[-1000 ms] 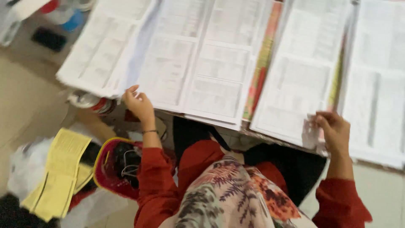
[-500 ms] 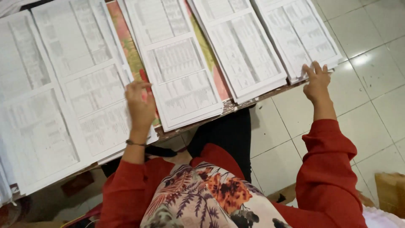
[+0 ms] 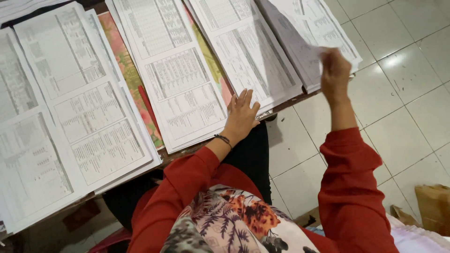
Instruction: The person is flipping through and organizing several large stacks of printed documents on a table in a print shop.
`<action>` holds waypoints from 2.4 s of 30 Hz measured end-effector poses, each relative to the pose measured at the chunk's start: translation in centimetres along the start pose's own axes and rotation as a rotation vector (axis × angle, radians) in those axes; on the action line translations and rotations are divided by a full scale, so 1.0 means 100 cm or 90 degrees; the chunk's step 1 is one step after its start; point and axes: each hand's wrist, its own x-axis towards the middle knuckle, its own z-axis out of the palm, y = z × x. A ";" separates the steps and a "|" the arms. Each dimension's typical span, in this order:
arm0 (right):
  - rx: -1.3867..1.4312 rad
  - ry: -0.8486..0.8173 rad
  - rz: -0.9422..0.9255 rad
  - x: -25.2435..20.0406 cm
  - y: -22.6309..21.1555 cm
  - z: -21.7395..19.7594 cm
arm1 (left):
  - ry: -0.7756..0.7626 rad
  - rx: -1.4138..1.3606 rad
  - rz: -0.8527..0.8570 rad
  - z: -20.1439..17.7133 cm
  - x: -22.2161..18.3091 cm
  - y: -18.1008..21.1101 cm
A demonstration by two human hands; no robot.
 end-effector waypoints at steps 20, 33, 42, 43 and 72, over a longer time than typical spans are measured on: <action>0.015 -0.021 -0.129 0.030 -0.120 0.048 | 0.276 -0.122 -0.164 -0.079 -0.143 -0.101; 0.070 -0.290 -0.325 -0.102 -0.220 0.216 | 0.225 0.014 -0.269 -0.020 -0.205 -0.120; -0.066 -0.346 -0.154 0.020 -0.220 0.188 | 0.363 -0.164 -0.321 -0.143 -0.281 -0.161; -0.071 -0.269 -0.162 0.037 -0.239 0.180 | 0.314 -0.107 -0.394 -0.145 -0.306 -0.171; 0.514 -0.490 0.389 0.019 -0.282 0.331 | 0.155 -0.031 -0.655 -0.169 -0.508 -0.232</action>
